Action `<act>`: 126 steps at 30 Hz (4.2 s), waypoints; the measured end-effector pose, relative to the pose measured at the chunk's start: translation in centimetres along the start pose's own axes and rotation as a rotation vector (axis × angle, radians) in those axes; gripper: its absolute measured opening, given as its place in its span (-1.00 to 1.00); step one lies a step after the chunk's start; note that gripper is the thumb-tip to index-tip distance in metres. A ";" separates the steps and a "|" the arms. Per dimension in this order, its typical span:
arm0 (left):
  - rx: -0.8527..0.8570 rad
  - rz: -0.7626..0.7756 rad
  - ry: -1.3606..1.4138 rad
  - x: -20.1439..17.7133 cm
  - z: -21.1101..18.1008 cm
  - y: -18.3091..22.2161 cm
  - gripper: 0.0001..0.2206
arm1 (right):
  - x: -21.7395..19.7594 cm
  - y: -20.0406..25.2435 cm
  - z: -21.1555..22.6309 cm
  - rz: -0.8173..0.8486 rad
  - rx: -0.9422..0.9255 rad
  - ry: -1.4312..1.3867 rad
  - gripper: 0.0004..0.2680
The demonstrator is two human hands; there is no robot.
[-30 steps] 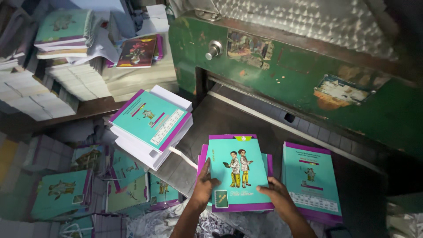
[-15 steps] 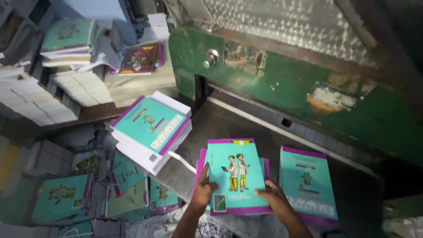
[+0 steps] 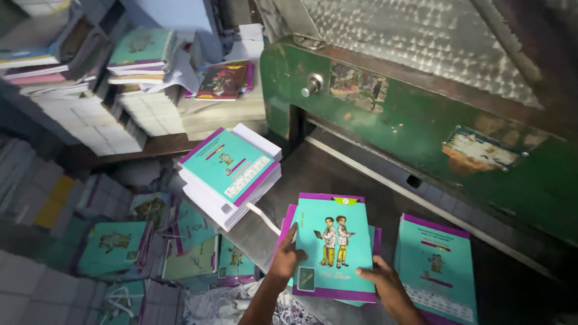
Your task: The person repeatedly picks up teal-covered notebooks from a stack, opens them to flip through the pages, and places them back down. The action is performed one at a time in a repetitive cycle.
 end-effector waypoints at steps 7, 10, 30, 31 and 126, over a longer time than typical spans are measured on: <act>0.040 -0.025 -0.062 -0.3 0.7 -0.5 -0.18 | -1.3 -1.8 -2.0 0.006 0.054 -0.044 -0.61; 0.065 -0.030 -0.091 -0.5 0.5 -0.1 -0.17 | -1.0 -1.8 -2.0 -0.049 0.164 -0.147 -0.55; 0.064 -0.021 -0.071 0.8 -1.5 1.8 -0.18 | -2.9 -5.3 -3.8 -0.099 0.396 -0.029 -0.59; 0.056 -0.025 -0.077 0.7 -1.4 1.7 -0.18 | -3.0 -5.4 -3.9 -0.103 0.404 -0.030 -0.60; 0.141 -0.084 -0.142 10.4 -9.2 11.4 -0.72 | 6.8 4.7 11.7 -0.006 -0.152 0.177 -0.52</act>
Point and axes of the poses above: each hand's wrist, its own y-axis away from the middle knuckle, its own x-axis out of the palm, z = x × y, the point moved 3 cm from there along -y, towards the middle knuckle, and after that the axes turned 8 degrees about -x, right-handed, at the moved point
